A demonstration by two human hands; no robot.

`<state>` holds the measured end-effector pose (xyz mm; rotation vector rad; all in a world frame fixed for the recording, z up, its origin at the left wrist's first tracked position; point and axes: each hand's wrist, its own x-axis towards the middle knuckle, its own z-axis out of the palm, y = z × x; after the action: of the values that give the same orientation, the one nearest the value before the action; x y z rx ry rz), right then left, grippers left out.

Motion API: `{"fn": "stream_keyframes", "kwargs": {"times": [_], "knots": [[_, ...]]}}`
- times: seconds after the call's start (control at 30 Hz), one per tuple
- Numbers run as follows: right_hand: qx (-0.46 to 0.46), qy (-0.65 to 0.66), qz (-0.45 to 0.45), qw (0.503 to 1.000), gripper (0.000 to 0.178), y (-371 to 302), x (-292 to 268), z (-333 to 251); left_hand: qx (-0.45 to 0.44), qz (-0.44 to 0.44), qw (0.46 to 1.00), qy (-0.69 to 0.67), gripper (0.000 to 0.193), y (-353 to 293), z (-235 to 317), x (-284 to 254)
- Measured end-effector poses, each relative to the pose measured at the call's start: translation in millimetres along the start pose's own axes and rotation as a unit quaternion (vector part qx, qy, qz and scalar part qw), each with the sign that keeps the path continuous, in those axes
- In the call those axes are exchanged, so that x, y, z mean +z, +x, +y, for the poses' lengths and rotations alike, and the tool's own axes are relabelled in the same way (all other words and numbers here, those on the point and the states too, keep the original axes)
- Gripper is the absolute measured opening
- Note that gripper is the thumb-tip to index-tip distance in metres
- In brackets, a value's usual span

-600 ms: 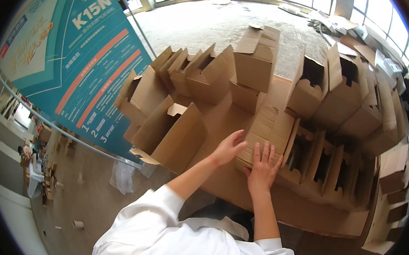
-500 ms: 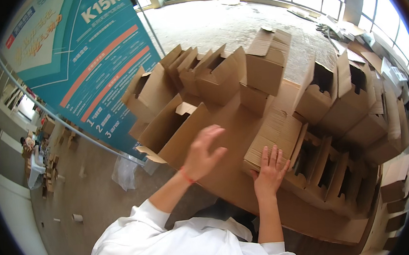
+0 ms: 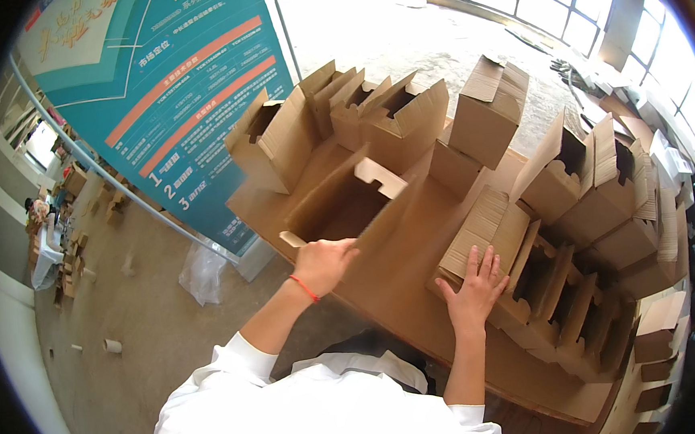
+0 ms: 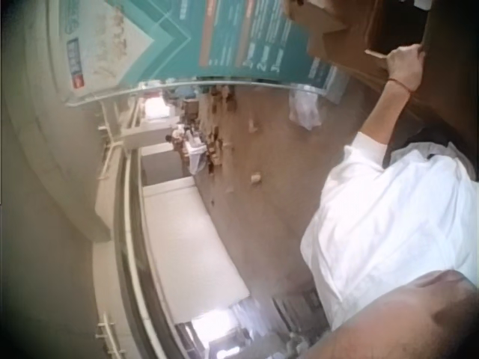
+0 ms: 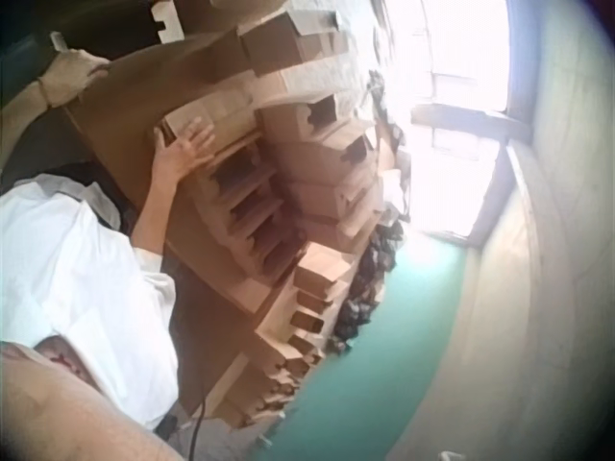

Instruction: The person places plastic bottles into individual cardboard inserts arranged on a table, handling one bottle at a time and sliding it into the designated slot within each insert.

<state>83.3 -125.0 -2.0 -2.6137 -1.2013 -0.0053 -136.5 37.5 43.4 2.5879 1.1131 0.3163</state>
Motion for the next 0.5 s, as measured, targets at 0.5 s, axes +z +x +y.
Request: {"fn": "stream_keyframes", "kwargs": {"times": [0.5], "knots": [[0.000,0.025,0.035,0.999,0.084,-1,7,-8,0.175,0.204,0.933,-0.238,0.024,75,9,-24]]}}
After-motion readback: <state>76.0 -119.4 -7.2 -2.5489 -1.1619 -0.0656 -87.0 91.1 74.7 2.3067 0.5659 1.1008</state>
